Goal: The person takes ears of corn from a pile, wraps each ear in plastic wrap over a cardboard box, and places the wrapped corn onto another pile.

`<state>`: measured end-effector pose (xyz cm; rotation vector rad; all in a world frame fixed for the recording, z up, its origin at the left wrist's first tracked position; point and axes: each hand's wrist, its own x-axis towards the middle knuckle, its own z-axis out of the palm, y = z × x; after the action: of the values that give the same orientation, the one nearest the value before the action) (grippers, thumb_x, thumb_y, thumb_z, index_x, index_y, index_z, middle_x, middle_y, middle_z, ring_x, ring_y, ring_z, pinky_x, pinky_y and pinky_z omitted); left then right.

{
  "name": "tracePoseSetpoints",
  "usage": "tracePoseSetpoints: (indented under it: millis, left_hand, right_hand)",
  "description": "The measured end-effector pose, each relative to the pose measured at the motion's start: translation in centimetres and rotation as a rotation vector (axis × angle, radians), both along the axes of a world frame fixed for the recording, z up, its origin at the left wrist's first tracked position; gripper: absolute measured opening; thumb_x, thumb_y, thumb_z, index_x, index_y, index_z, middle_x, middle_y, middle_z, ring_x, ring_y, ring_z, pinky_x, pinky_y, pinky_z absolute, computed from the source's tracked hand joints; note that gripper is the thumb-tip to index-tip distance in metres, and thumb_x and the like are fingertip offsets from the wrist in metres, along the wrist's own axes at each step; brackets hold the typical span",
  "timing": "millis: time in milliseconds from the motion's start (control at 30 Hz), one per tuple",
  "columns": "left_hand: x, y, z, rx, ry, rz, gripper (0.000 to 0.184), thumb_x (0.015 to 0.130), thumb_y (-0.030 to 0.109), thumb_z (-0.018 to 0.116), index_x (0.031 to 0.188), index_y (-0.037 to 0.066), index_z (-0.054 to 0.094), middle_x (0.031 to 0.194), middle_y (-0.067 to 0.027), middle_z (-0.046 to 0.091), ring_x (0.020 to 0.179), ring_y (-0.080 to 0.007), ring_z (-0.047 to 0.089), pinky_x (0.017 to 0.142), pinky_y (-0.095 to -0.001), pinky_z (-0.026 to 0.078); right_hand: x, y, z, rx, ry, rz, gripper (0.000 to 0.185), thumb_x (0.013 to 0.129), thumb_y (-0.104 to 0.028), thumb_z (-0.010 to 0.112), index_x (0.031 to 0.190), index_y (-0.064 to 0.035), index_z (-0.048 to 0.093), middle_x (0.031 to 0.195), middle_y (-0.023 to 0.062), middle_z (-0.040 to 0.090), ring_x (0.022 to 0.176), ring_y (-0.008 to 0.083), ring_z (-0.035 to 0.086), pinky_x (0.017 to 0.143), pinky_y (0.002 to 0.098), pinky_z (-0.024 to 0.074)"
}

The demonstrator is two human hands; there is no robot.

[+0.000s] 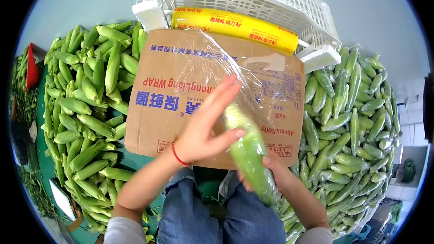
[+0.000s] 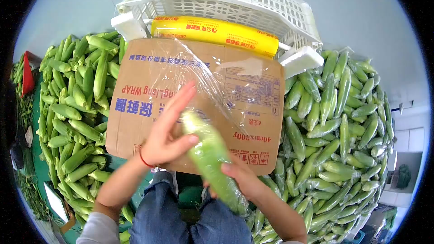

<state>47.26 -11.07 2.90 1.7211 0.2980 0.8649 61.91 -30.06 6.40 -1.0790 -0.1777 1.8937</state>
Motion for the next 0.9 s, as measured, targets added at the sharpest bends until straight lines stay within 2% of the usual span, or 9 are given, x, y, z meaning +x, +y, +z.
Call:
tracePoseSetpoints:
  millis: [100, 200, 300, 333, 433, 533, 633, 767, 900]
  left_hand:
    - [2.1, -1.8, 2.4, -1.032, -0.648, -0.251, 0.061, 0.090, 0.020, 0.060, 0.144, 0.011, 0.034, 0.116, -0.0157, 0.056, 0.114, -0.0290, 0.055, 0.099, -0.0446, 0.047]
    - [0.6, 0.3, 1.9, -1.043, -0.697, -0.423, 0.035, 0.092, 0.019, 0.053, 0.125, 0.009, 0.045, 0.082, -0.0076, 0.052, 0.081, -0.0227, 0.059, 0.083, -0.0412, 0.054]
    - [-2.5, 0.8, 3.7, -1.008, -0.305, 0.073, 0.013, 0.095, 0.017, 0.049, 0.105, 0.009, 0.047, 0.077, -0.0049, 0.049, 0.074, -0.0197, 0.057, 0.071, -0.0370, 0.053]
    - [-3.0, 0.7, 3.1, -0.966, -0.233, 0.220, 0.010, 0.096, 0.017, 0.048, 0.103, 0.009, 0.048, 0.078, -0.0046, 0.049, 0.075, -0.0193, 0.057, 0.071, -0.0356, 0.052]
    - [-4.8, -1.3, 0.0, -0.975, -0.177, 0.509, 0.008, 0.099, 0.017, 0.048, 0.100, 0.009, 0.050, 0.080, -0.0036, 0.049, 0.079, -0.0187, 0.055, 0.075, -0.0330, 0.050]
    - [-6.9, -3.3, -0.7, -0.985, -0.150, 0.481, 0.016, 0.102, 0.024, 0.048, 0.102, 0.009, 0.053, 0.083, -0.0023, 0.049, 0.080, -0.0166, 0.055, 0.078, -0.0327, 0.050]
    - [-8.6, -4.4, -0.4, -1.022, 0.128, 0.412, 0.031, 0.104, 0.032, 0.045, 0.099, 0.004, 0.058, 0.082, -0.0064, 0.060, 0.076, -0.0155, 0.061, 0.070, -0.0313, 0.052]
    - [-9.4, -7.1, -0.2, -1.208, 0.525, -0.135, 0.074, 0.099, 0.062, 0.029, 0.129, -0.002, 0.050, 0.102, -0.0189, 0.067, 0.051, -0.0220, 0.065, 0.034, -0.0247, 0.048]
    - [-4.5, -7.4, 4.0, -0.412, 0.340, -0.425, 0.081, 0.093, 0.061, 0.045, 0.147, 0.001, 0.033, 0.138, -0.0228, 0.049, 0.081, -0.0279, 0.070, 0.050, -0.0296, 0.055]
  right_hand:
    - [-3.4, 3.3, -0.6, 0.046, 0.953, 0.002, 0.089, 0.086, -0.080, 0.030, 0.111, 0.0026, 0.055, 0.071, 0.0143, 0.055, 0.046, 0.0216, 0.055, 0.039, 0.0295, 0.0451]
    - [-6.1, 5.0, -2.6, 0.254, 1.061, 0.182, 0.099, 0.080, -0.085, 0.034, 0.094, 0.0109, 0.056, 0.069, 0.0140, 0.054, 0.042, 0.0213, 0.053, 0.036, 0.0305, 0.0439]
    - [-4.6, 3.6, -0.8, 0.187, 0.396, 0.165, 0.074, 0.086, -0.061, 0.061, 0.127, -0.0010, 0.047, 0.073, 0.0140, 0.059, 0.049, 0.0237, 0.058, 0.039, 0.0330, 0.0475]
    - [-3.6, 3.4, -0.4, 0.183, -0.132, 0.339, 0.069, 0.087, -0.041, 0.069, 0.139, -0.0107, 0.035, 0.075, 0.0137, 0.061, 0.054, 0.0253, 0.062, 0.044, 0.0330, 0.0502]
    - [-3.0, 1.0, -0.9, 0.502, -1.445, 0.360, 0.071, 0.080, -0.037, 0.075, 0.137, -0.0099, 0.043, 0.082, 0.0138, 0.066, 0.061, 0.0283, 0.065, 0.053, 0.0336, 0.0522]
    - [-1.7, -0.9, 1.3, 0.628, -1.659, 0.324, 0.063, 0.079, -0.037, 0.075, 0.131, -0.0096, 0.052, 0.084, 0.0116, 0.068, 0.062, 0.0283, 0.065, 0.055, 0.0337, 0.0515]
    - [0.9, -0.5, 2.3, 1.060, -1.813, -0.309, 0.061, 0.080, -0.042, 0.074, 0.127, -0.0081, 0.057, 0.076, 0.0089, 0.064, 0.060, 0.0257, 0.064, 0.055, 0.0322, 0.0499]
    - [2.0, 2.4, 1.5, 1.050, -0.224, -0.744, 0.047, 0.100, -0.046, 0.047, 0.129, -0.0093, 0.052, 0.063, -0.0012, 0.054, 0.054, 0.0150, 0.055, 0.058, 0.0367, 0.0494]
    - [5.3, 1.6, 0.8, 1.103, 0.104, -0.852, 0.049, 0.104, -0.046, 0.034, 0.136, -0.0100, 0.043, 0.067, -0.0015, 0.053, 0.055, 0.0137, 0.052, 0.066, 0.0408, 0.0510]
